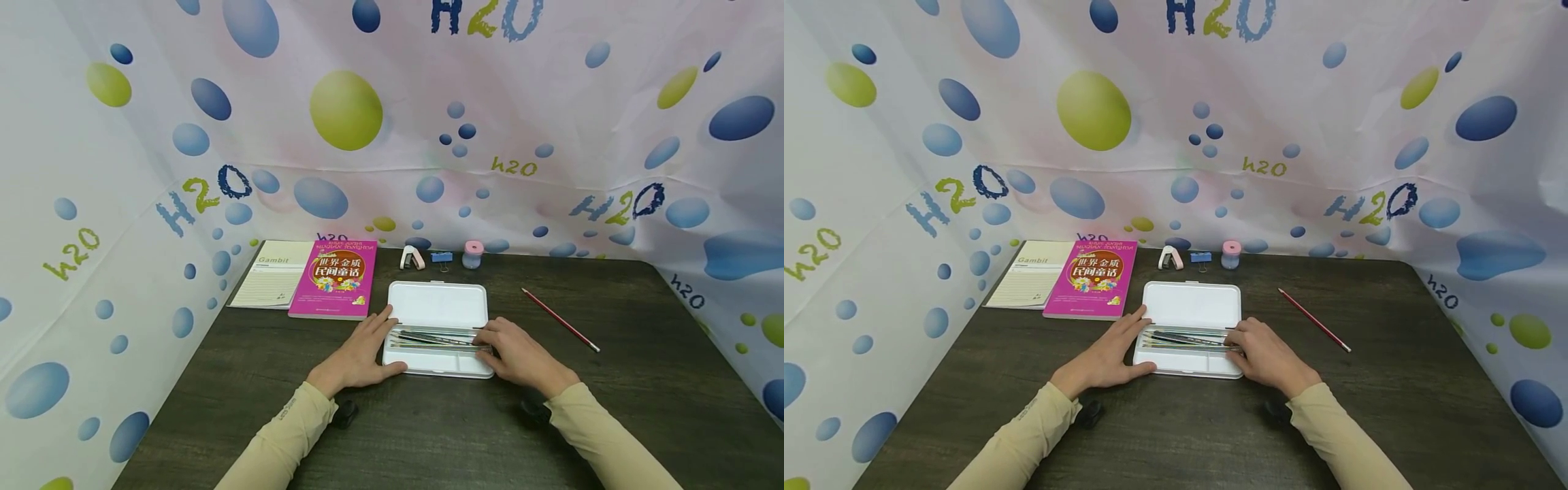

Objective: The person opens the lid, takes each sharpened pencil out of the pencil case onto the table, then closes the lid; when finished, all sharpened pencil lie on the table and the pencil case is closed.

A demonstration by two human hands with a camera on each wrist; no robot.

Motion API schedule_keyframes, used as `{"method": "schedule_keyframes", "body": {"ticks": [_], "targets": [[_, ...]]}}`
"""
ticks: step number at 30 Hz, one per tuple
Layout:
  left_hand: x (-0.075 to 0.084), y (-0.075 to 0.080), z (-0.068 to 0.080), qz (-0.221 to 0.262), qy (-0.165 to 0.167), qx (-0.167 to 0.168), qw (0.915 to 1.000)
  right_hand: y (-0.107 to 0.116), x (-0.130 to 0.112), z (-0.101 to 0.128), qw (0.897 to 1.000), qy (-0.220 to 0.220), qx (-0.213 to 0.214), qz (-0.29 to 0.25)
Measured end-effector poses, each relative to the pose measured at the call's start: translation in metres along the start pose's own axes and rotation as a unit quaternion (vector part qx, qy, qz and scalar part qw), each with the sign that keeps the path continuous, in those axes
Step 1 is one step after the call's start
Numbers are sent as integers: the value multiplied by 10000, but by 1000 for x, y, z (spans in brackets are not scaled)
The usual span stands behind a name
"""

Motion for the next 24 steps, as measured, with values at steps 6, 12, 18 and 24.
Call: {"method": "schedule_keyframes", "body": {"ticks": [6, 12, 18, 24], "targets": [[0, -1, 0, -23, 50, -18, 10000, 0, 3, 1, 9997, 127, -19, -211], [0, -1, 1, -3, 77, -17, 10000, 4, 4, 4, 9979, 351, 348, -417], [1, -1, 1, -36, 46, -19, 10000, 6, 6, 7, 9945, 478, 747, -563], [1, 0, 1, -38, 42, -12, 10000, 9, 14, 13, 9873, 126, 1105, -1135]]}}
Point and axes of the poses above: each hand's wrist, its own z-axis away from the middle knuckle, its own y-axis out of the back of the hand, x = y × z, the point moved 6 cm from there along -z, towards the middle knuckle, and after that the axes turned 1 degree about x, right-handed, at the moved point
